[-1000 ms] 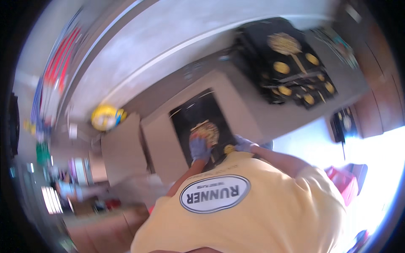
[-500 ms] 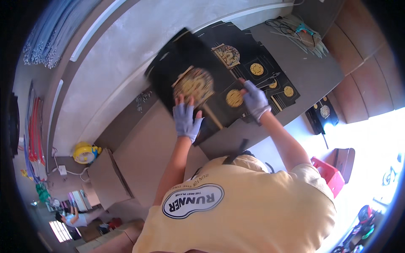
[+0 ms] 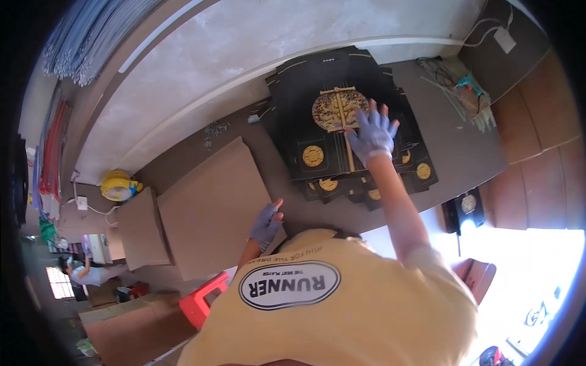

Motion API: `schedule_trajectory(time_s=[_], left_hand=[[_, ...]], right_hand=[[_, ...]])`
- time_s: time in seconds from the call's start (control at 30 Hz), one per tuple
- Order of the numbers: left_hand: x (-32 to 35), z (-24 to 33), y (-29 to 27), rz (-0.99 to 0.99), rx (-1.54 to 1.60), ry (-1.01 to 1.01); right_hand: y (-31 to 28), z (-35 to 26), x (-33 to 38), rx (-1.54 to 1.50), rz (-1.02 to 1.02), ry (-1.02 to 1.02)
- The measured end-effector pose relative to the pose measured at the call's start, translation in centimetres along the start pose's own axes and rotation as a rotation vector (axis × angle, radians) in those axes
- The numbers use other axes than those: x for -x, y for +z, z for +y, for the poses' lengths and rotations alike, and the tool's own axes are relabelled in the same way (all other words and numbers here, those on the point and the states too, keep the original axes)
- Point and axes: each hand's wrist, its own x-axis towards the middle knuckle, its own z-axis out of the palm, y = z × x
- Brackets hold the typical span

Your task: The person wraps black decorative boxes with gold patterns using brown cardboard sheets. They place each box on a sheet, fold the sheet over, and smooth it down before stacking the wrapped box and repeating the process.

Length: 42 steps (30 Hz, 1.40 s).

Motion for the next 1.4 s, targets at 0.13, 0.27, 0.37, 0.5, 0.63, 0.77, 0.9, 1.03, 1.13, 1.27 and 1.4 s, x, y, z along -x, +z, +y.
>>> schedule_trajectory(time_s=[0.13, 0.27, 0.37, 0.5, 0.63, 0.77, 0.9, 1.03, 1.13, 1.27, 1.4], left_hand=[[2.4, 9.0, -7.3, 0.299, -0.073, 0.454], [5.1, 19.2, -10.4, 1.042, 0.338, 1.320], [6.1, 26.9, -9.7, 1.257, 0.079, 1.693], [6.5, 29.4, -6.7, 0.877, 0.002, 1.762], [6.2, 29.0, -4.9, 0.681, 0.043, 1.727], [6.3, 28.3, -4.2, 0.611, 0.061, 1.710], [6.1, 28.6, -3.3, 0.552, 0.066, 1.702], [6.6, 28.2, -3.3, 0.538, 0.041, 1.675], [6.1, 27.7, -3.3, 0.530, 0.063, 1.661], [7.5, 28.3, -3.7, 0.522, -0.011, 1.630], [7.7, 28.1, -3.9, 0.522, -0.025, 1.609]], right_hand=[[4.8, -3.5, -4.8, 0.037, -0.152, -0.037], [8.2, -3.2, -5.9, 0.095, -0.251, -0.135], [7.8, -2.7, -5.7, 0.090, -0.220, -0.156], [6.3, -4.1, -3.8, 0.003, -0.016, -0.170], [6.0, -4.3, 4.2, -0.265, 0.459, -0.398], [6.5, -3.9, 13.1, -0.538, 0.313, -0.777], [10.9, -3.3, 17.7, -0.534, -0.687, -0.707], [13.2, -3.3, 16.8, -0.193, -1.011, -0.589], [19.7, -0.6, 16.4, -0.385, -1.200, -0.398], [19.8, -1.7, 14.0, -0.856, -1.478, 0.246], [18.1, -2.1, 14.4, -0.863, -1.405, 0.238]])
